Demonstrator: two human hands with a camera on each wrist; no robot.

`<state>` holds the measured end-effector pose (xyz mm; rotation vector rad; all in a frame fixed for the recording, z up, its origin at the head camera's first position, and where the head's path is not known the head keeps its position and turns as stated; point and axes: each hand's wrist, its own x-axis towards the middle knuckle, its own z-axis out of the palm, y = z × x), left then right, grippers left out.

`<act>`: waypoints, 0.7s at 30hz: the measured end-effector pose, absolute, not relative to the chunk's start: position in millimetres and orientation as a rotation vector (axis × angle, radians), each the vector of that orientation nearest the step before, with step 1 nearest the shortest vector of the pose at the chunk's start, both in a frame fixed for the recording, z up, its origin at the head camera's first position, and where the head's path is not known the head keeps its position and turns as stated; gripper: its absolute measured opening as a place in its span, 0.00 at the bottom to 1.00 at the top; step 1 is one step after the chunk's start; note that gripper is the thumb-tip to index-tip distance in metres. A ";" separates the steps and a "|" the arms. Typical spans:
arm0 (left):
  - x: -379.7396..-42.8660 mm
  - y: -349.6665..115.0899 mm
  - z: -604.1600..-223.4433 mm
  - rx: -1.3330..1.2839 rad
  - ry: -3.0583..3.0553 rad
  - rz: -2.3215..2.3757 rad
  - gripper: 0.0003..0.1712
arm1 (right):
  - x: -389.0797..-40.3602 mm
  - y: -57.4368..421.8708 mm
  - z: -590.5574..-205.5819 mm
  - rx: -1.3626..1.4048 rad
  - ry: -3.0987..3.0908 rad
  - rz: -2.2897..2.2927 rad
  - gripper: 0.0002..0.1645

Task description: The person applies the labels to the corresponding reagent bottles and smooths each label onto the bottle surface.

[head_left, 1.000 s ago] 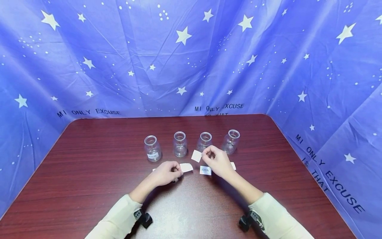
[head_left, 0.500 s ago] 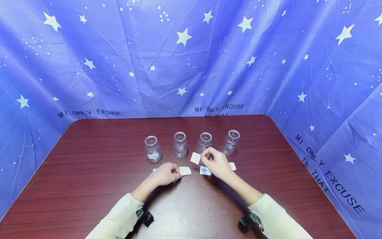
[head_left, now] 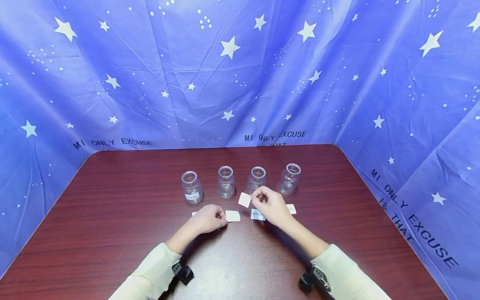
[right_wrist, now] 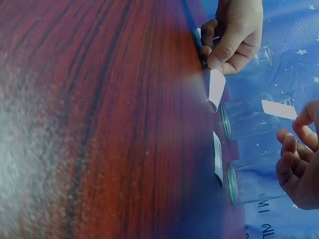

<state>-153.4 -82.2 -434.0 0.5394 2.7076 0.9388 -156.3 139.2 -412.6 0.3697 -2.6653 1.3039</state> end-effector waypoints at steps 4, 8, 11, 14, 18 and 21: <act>-151.8 -82.2 -432.6 0.514 2.721 0.923 0.08 | -155.8 139.2 -413.7 0.376 -2.679 1.309 0.03; -150.6 -82.8 -430.5 0.504 2.723 0.919 0.09 | -155.6 139.1 -414.4 0.386 -2.691 1.306 0.03; -150.6 -83.3 -429.0 0.468 2.712 0.943 0.09 | -155.7 138.9 -414.7 0.393 -2.686 1.304 0.03; -151.1 -83.0 -427.4 0.425 2.685 1.020 0.07 | -155.3 138.5 -415.2 0.418 -2.665 1.302 0.02; -152.4 -80.9 -425.5 0.416 2.687 1.167 0.04 | -154.5 136.4 -417.5 0.477 -2.642 1.260 0.02; -153.4 -77.5 -424.3 0.422 2.679 1.294 0.03 | -154.0 133.6 -419.9 0.502 -2.643 1.212 0.02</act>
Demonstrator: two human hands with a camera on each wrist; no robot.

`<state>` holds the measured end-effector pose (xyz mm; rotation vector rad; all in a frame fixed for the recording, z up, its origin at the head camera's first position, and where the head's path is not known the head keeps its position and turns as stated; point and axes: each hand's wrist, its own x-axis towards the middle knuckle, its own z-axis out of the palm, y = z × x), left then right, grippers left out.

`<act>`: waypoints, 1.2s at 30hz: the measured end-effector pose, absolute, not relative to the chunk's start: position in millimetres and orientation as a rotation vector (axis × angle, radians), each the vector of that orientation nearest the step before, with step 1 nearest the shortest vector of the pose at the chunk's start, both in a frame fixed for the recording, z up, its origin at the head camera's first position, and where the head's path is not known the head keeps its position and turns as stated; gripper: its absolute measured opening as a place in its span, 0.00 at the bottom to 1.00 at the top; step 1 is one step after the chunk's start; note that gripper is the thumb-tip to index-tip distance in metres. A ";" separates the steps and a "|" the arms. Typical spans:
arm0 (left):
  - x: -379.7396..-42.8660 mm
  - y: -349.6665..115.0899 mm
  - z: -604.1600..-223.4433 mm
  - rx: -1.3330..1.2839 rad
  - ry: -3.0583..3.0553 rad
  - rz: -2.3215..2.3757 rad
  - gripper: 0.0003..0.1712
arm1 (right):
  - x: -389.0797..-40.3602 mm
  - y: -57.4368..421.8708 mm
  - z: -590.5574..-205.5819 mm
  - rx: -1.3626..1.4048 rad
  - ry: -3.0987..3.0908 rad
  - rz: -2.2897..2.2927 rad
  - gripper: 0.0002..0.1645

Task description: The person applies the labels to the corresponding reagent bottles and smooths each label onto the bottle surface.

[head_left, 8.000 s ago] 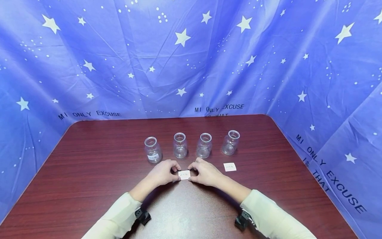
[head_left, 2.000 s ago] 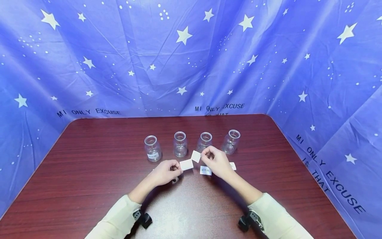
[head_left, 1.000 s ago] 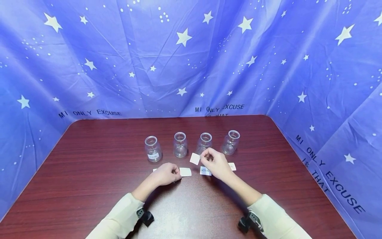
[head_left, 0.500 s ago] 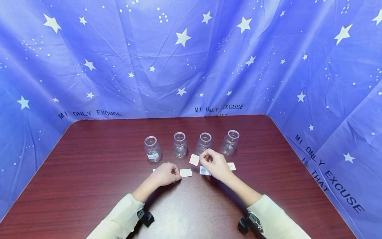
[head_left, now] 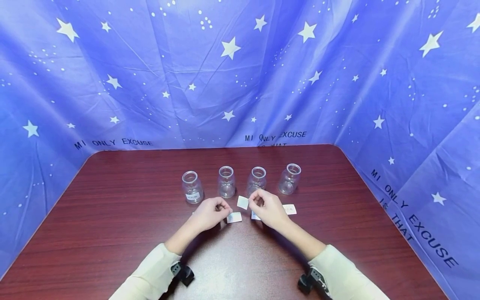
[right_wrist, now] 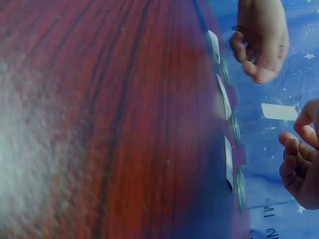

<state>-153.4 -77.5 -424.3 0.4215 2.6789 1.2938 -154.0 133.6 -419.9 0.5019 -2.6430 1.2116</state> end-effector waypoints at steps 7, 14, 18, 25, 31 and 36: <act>-154.0 -71.3 -420.5 0.450 2.608 1.513 0.05 | -151.0 124.4 -421.2 0.580 -2.623 1.117 0.03; -152.8 -71.1 -419.5 0.439 2.573 1.599 0.07 | -148.3 120.8 -420.5 0.698 -2.586 1.019 0.02; -153.0 -71.4 -420.7 0.408 2.535 1.660 0.09 | -147.0 120.0 -419.2 0.751 -2.572 0.967 0.02; -152.3 -70.9 -419.0 0.353 2.526 1.693 0.11 | -146.7 118.1 -421.2 0.849 -2.506 0.882 0.02; -150.8 -71.8 -418.9 0.361 2.532 1.681 0.10 | -146.2 116.5 -421.9 0.889 -2.478 0.817 0.04; -150.5 -72.4 -420.2 0.360 2.520 1.686 0.10 | -146.3 115.9 -422.4 0.945 -2.423 0.714 0.04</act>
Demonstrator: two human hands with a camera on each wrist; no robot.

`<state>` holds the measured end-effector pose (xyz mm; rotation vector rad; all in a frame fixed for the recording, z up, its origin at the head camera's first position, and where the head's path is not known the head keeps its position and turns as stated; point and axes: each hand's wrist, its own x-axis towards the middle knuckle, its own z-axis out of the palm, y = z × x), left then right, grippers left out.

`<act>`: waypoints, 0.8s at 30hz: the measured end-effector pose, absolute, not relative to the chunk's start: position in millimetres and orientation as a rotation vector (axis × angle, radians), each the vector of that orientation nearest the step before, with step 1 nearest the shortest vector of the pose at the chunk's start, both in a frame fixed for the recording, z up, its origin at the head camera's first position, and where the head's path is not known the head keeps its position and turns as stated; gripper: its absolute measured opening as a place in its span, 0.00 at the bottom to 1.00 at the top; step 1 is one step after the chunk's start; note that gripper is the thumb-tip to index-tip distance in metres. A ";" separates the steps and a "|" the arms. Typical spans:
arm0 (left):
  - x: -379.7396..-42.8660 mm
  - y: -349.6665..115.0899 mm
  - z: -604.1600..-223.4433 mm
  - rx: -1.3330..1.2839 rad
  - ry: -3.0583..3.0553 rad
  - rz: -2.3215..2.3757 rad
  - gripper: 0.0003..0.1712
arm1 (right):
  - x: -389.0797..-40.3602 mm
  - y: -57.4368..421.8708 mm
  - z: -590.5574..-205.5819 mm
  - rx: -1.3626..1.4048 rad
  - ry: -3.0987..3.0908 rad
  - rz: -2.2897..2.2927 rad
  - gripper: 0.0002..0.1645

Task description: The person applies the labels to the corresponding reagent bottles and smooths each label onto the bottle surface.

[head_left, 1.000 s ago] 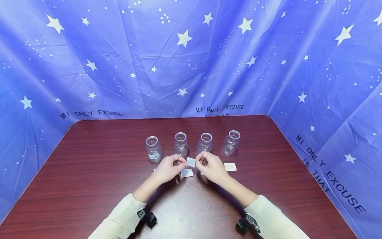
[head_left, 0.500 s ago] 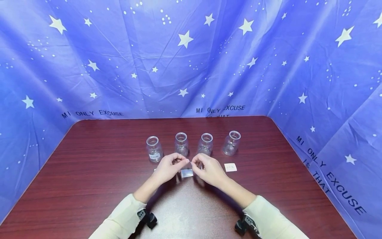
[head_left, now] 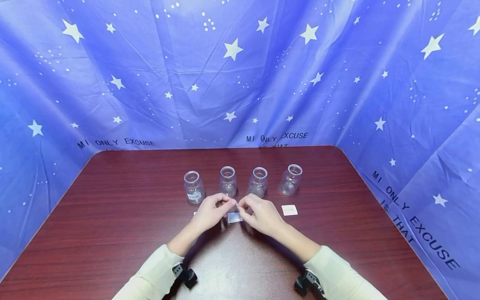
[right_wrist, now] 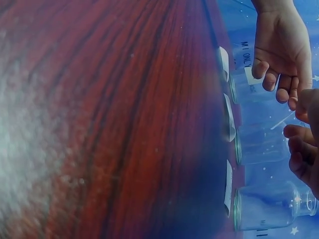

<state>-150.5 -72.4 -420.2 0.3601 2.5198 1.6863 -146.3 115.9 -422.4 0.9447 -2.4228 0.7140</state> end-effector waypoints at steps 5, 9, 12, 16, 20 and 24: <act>-150.9 -72.2 -421.2 0.356 2.539 1.674 0.09 | -146.8 115.8 -422.9 0.989 -2.379 0.664 0.05; -151.9 -72.2 -422.3 0.359 2.537 1.675 0.08 | -147.3 115.5 -423.8 0.989 -2.369 0.664 0.04; -152.1 -71.9 -423.0 0.365 2.531 1.684 0.08 | -147.0 115.8 -424.4 0.967 -2.380 0.673 0.04; -152.0 -72.1 -424.0 0.366 2.540 1.687 0.08 | -146.6 117.4 -425.0 0.915 -2.418 0.684 0.05; -152.0 -72.7 -424.9 0.335 2.553 1.678 0.07 | -147.3 119.5 -425.7 0.878 -2.455 0.705 0.06; -152.1 -72.8 -425.6 0.319 2.561 1.678 0.06 | -148.6 121.8 -425.9 0.863 -2.476 0.724 0.07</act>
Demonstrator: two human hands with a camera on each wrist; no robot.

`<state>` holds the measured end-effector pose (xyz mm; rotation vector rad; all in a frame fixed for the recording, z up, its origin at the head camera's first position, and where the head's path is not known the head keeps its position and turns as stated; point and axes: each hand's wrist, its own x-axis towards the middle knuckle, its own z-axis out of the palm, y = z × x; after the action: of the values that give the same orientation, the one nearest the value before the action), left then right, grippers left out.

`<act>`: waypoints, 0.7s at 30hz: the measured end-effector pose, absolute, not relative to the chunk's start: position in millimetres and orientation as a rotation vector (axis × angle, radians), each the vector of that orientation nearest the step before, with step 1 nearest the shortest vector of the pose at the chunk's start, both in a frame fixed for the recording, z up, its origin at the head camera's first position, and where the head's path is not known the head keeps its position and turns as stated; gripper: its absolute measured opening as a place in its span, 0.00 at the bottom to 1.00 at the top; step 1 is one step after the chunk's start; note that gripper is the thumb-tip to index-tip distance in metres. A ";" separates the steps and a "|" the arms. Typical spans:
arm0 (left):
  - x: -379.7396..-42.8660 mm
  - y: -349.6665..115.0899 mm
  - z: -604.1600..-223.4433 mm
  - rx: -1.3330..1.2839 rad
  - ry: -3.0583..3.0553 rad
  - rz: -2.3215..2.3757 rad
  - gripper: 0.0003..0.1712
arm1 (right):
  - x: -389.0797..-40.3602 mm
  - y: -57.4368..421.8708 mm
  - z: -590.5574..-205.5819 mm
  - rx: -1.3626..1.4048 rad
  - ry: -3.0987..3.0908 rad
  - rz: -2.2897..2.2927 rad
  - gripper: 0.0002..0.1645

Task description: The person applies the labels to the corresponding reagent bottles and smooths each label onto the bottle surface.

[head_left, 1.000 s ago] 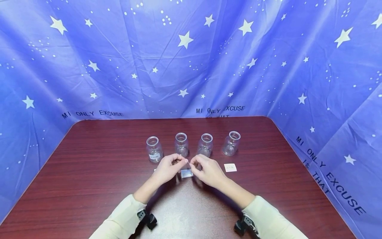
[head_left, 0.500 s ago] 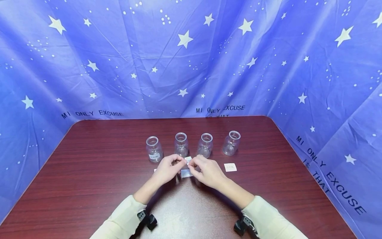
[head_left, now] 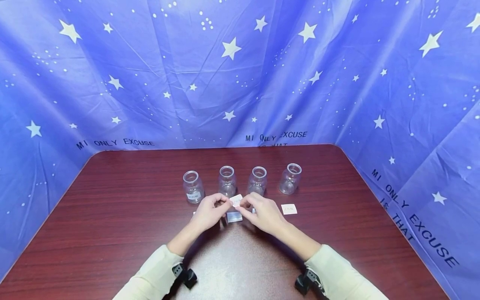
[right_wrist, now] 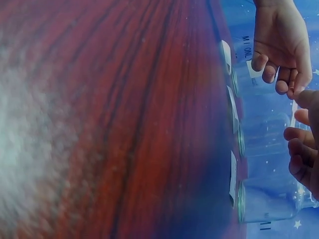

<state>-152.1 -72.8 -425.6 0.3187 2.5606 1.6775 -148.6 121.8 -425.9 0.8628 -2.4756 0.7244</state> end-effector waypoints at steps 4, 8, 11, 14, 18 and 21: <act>-152.1 -72.9 -425.7 0.329 2.565 1.683 0.07 | -150.0 123.2 -425.3 0.868 -2.474 0.715 0.08; -153.0 -73.9 -426.4 0.306 2.571 1.690 0.06 | -151.1 124.2 -424.4 0.848 -2.479 0.719 0.08; -154.0 -75.5 -427.0 0.281 2.579 1.680 0.05 | -152.7 124.6 -423.4 0.788 -2.512 0.761 0.07; -154.7 -77.1 -427.5 0.278 2.576 1.669 0.05 | -155.8 124.5 -423.2 0.717 -2.558 0.850 0.05; -155.5 -77.9 -427.8 0.286 2.561 1.670 0.05 | -161.1 123.6 -425.0 0.653 -2.611 1.015 0.04; -155.8 -78.3 -428.1 0.285 2.555 1.669 0.05 | -163.8 122.4 -424.8 0.608 -2.668 1.141 0.04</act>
<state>-155.8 -78.3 -428.1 0.2846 2.5552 1.6688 -163.8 122.4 -424.8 0.6076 -2.6681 1.1410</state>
